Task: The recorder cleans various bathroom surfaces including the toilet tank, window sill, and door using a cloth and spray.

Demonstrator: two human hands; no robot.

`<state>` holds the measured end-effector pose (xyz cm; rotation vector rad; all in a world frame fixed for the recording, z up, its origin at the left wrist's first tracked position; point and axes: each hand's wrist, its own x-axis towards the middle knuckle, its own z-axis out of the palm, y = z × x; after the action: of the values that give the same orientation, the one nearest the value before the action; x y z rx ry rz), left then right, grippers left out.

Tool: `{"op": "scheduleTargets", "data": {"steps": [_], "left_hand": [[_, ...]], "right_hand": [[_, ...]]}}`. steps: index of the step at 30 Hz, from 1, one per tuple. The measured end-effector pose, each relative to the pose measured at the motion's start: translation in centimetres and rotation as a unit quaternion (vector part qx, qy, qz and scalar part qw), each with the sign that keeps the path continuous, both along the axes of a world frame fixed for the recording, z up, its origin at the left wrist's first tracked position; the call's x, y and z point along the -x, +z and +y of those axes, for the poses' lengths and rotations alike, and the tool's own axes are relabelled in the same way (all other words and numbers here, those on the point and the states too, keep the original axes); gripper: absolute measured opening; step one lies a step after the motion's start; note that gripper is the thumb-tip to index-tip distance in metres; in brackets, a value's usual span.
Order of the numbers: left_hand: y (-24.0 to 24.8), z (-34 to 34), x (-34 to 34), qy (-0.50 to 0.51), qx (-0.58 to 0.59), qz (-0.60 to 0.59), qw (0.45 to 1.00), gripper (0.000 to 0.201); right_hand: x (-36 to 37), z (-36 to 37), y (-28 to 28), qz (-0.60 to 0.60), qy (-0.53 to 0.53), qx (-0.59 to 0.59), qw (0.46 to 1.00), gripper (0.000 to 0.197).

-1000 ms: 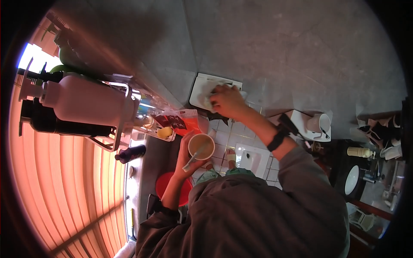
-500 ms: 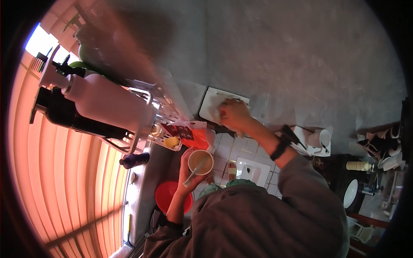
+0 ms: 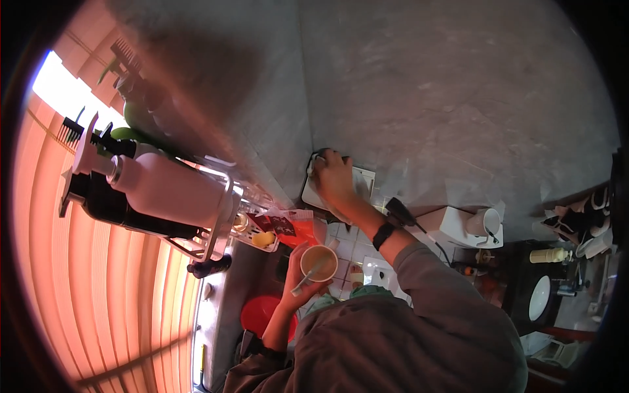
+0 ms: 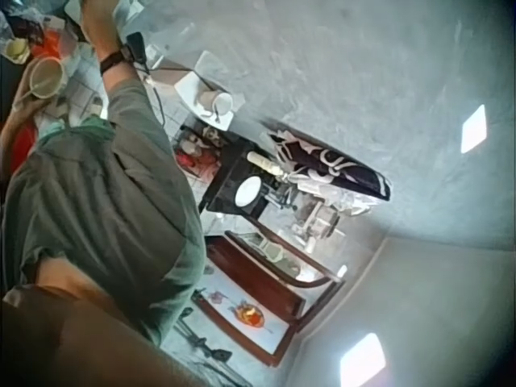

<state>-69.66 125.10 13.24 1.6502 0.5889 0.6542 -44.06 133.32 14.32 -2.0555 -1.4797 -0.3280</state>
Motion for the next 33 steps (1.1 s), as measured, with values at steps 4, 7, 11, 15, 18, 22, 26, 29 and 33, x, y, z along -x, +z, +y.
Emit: {"op": "scheduleTargets", "data": {"steps": [4,7,11,15,18,22,26,29,33], "left_hand": [[0.6,-0.1,-1.4,-0.029,-0.020,-0.004,0.999,0.083],[0.2,-0.3,-1.9,-0.028,0.008,-0.001,1.000,0.084],[-0.3,0.0,-1.2,-0.032,0.008,-0.005,0.999,0.086],[-0.2,0.5,0.5,-0.051,-0.045,0.024,0.997,0.098],[0.3,0.5,0.8,-0.032,-0.015,0.008,0.999,0.091],[0.4,0.4,2.3,-0.005,0.003,-0.019,1.000,0.084],[0.4,0.4,4.1,0.008,-0.001,-0.014,1.000,0.088],[0.0,0.5,5.1,0.019,0.029,-0.026,0.999,0.093],[-0.2,0.9,4.5,-0.001,0.078,-0.032,0.996,0.096]], "right_hand": [[-0.5,1.0,-1.0,-0.071,-0.004,-0.031,0.997,0.015],[-1.0,1.7,-1.4,-0.108,-0.060,-0.027,0.992,0.010],[-2.0,0.0,-1.3,-0.095,-0.026,0.025,0.995,0.009],[-3.5,-4.3,-0.8,-0.117,-0.045,0.033,0.992,0.009],[-5.3,-8.2,0.0,-0.125,-0.053,0.064,0.989,0.015],[-5.7,-9.1,0.4,-0.142,-0.111,0.123,0.976,0.014],[-4.3,-10.4,1.1,-0.098,-0.163,0.199,0.961,0.014],[-3.4,-12.6,1.9,-0.029,-0.099,0.278,0.955,0.010],[-4.5,-13.7,2.2,-0.053,0.013,0.248,0.967,0.016]]}}
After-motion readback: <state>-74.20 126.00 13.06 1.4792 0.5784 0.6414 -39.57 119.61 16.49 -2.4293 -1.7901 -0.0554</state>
